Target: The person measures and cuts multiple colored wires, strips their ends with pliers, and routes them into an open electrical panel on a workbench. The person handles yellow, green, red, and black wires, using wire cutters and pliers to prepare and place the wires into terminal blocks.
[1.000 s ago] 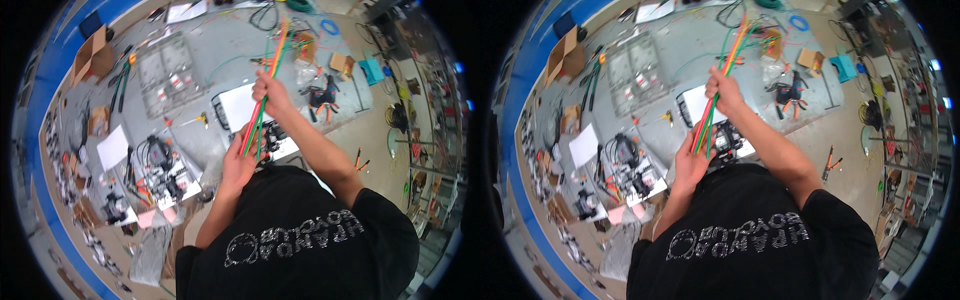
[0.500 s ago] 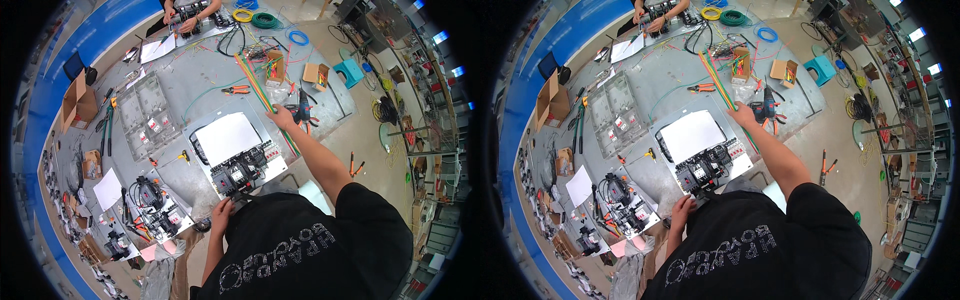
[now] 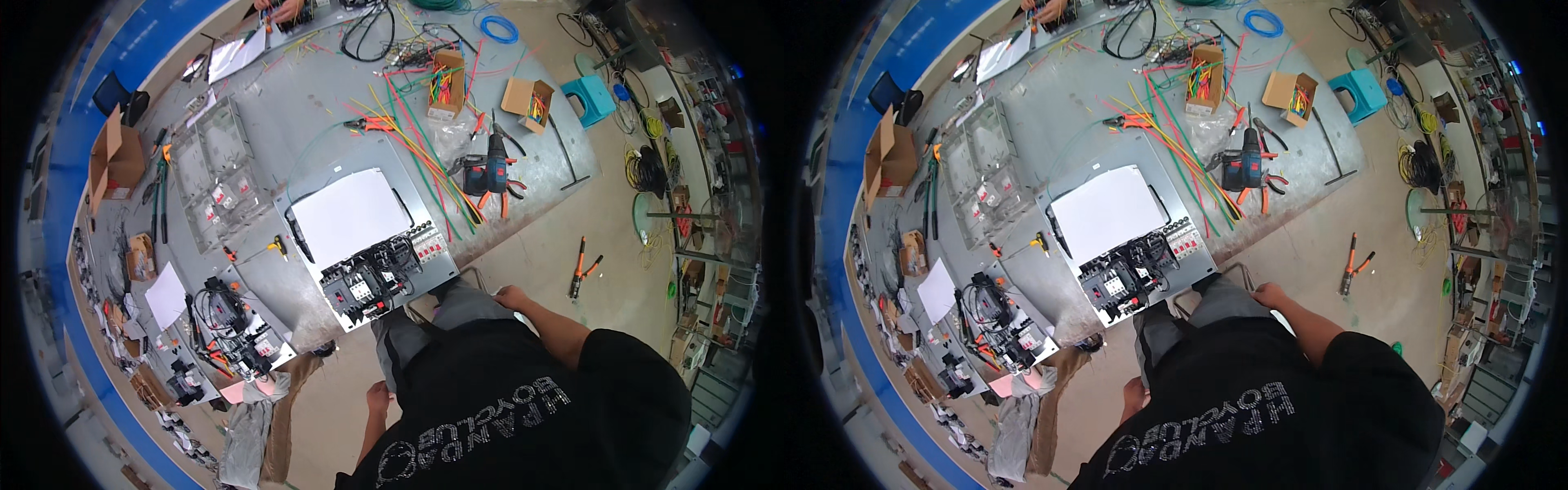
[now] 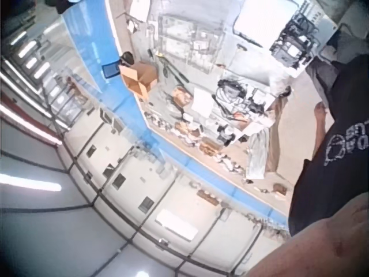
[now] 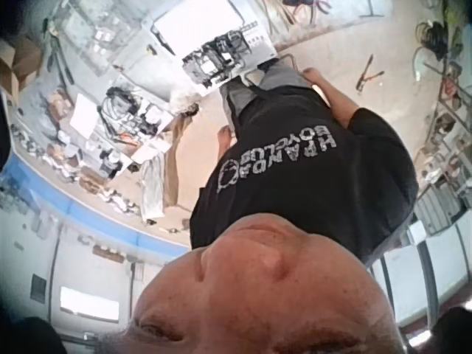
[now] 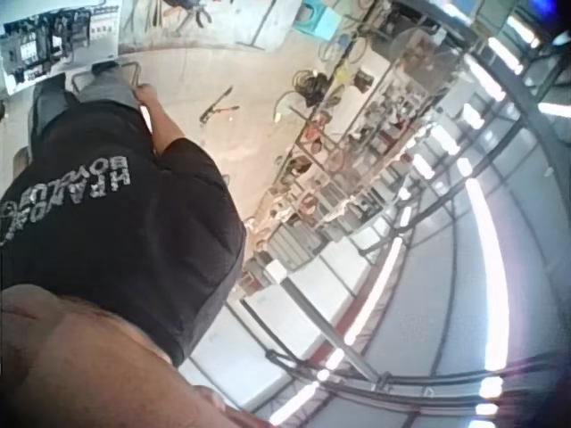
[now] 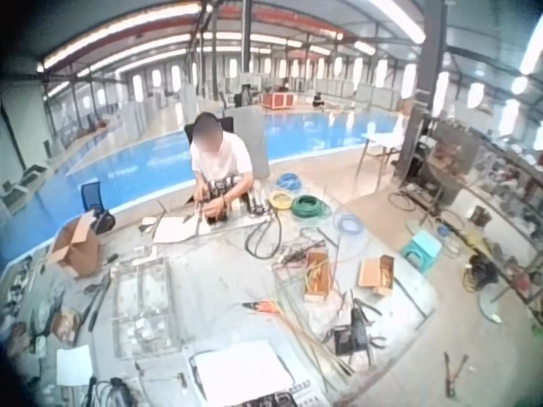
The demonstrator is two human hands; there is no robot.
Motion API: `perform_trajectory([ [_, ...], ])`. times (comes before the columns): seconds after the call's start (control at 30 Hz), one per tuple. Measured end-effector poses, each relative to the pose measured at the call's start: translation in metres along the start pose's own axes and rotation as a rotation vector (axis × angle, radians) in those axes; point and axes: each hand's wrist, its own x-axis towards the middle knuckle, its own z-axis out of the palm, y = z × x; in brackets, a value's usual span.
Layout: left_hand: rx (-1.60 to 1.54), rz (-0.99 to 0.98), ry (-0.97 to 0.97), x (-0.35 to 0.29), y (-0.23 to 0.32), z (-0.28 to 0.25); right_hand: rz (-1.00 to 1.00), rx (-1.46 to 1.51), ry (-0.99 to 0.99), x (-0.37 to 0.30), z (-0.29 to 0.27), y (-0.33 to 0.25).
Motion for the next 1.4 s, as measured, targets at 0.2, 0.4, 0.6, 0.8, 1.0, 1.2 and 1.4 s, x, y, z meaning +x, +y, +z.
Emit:
perform_trajectory([
  [0.2, 0.779, 0.042, 0.047, 0.014, -0.037, 0.05, 0.112, -0.103, -0.071, 0.01, -0.038, 0.038],
  [0.4, -0.304, -0.457, 0.04, 0.101, -0.147, 0.042, 0.392, -0.344, -0.199, 0.034, 0.04, 0.124],
  [0.6, -0.07, -0.442, 0.231, 0.142, -0.192, 0.082, 0.714, -0.471, -0.35, 0.051, 0.08, 0.132],
  [0.8, -0.071, -0.473, 0.221, 0.177, -0.182, 0.1, 0.859, -0.439, -0.43, 0.048, 0.074, 0.185],
  [1.0, -0.032, -0.464, 0.204, 0.192, -0.172, 0.094, 0.816, -0.372, -0.487, 0.05, 0.087, 0.214],
  [1.2, 0.025, -0.37, 0.151, 0.184, -0.146, 0.072, 0.659, -0.255, -0.485, 0.06, 0.072, 0.16],
  [1.4, -0.055, -0.164, -0.002, 0.166, -0.136, 0.047, 0.23, -0.342, -0.334, 0.047, 0.076, 0.174],
])
